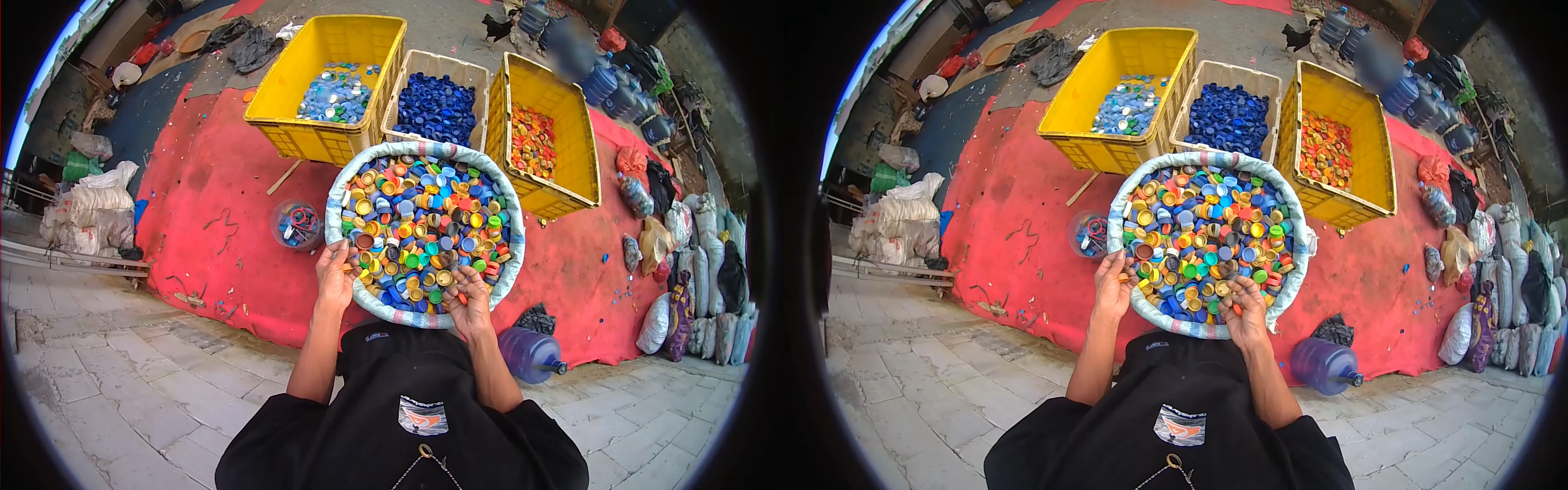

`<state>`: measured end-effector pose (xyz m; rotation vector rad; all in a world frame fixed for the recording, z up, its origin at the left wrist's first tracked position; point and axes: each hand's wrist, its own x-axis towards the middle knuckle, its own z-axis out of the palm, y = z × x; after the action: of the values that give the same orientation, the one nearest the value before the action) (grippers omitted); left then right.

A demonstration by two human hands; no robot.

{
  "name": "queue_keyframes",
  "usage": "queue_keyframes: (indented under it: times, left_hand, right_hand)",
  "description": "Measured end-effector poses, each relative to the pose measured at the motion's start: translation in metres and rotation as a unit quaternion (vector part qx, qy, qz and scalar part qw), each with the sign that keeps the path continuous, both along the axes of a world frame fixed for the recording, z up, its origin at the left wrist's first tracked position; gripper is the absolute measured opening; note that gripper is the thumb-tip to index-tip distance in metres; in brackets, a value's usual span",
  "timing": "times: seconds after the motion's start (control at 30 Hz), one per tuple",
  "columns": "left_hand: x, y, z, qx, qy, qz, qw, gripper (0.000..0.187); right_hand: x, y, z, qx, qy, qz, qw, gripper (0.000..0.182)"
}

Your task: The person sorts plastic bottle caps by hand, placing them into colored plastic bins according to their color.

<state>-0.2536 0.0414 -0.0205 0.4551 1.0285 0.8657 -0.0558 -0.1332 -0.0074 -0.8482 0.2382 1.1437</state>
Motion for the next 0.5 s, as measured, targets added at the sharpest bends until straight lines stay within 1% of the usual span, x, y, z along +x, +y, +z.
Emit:
queue_keyframes:
  times: [0.1,0.13,0.23,0.27,0.37,0.4,0.43,0.47,0.5]
  left_hand:
    - [0.001,0.002,0.003,0.004,-0.002,0.003,1.0,0.009]
    - [0.001,0.002,0.003,0.003,-0.002,-0.003,1.0,0.009]
    - [0.007,0.001,0.01,-0.003,0.005,-0.034,0.999,0.009]
    - [0.008,0.0,0.012,-0.006,0.008,-0.046,0.999,0.009]
    - [0.011,0.001,0.013,-0.029,-0.051,-0.07,0.996,0.014]
    - [0.016,0.001,0.017,-0.027,-0.03,-0.068,0.997,0.02]
    - [0.02,0.001,0.016,-0.025,-0.016,-0.065,0.997,0.02]
    - [0.024,0.002,0.014,-0.022,-0.001,-0.062,0.998,0.021]
    - [0.026,0.003,0.012,-0.02,0.013,-0.059,0.998,0.021]
  right_hand:
    - [-0.006,0.014,0.018,-0.036,-0.016,-0.009,0.999,0.035]
    - [-0.007,0.018,0.023,-0.046,-0.012,-0.014,0.999,0.04]
    - [0.004,0.014,0.003,0.039,0.003,0.021,0.999,0.038]
    - [0.007,0.011,-0.001,0.035,0.034,0.01,0.999,0.034]
    - [0.011,0.006,-0.003,0.084,0.058,0.02,0.995,0.035]
    - [0.007,0.011,0.011,0.03,0.031,0.008,0.999,0.022]
    - [0.006,0.011,0.011,0.014,-0.006,0.021,1.0,0.014]
    - [0.006,0.01,0.011,-0.002,-0.042,0.033,0.999,0.008]
    - [0.006,0.01,0.01,-0.018,-0.079,0.046,0.996,0.007]
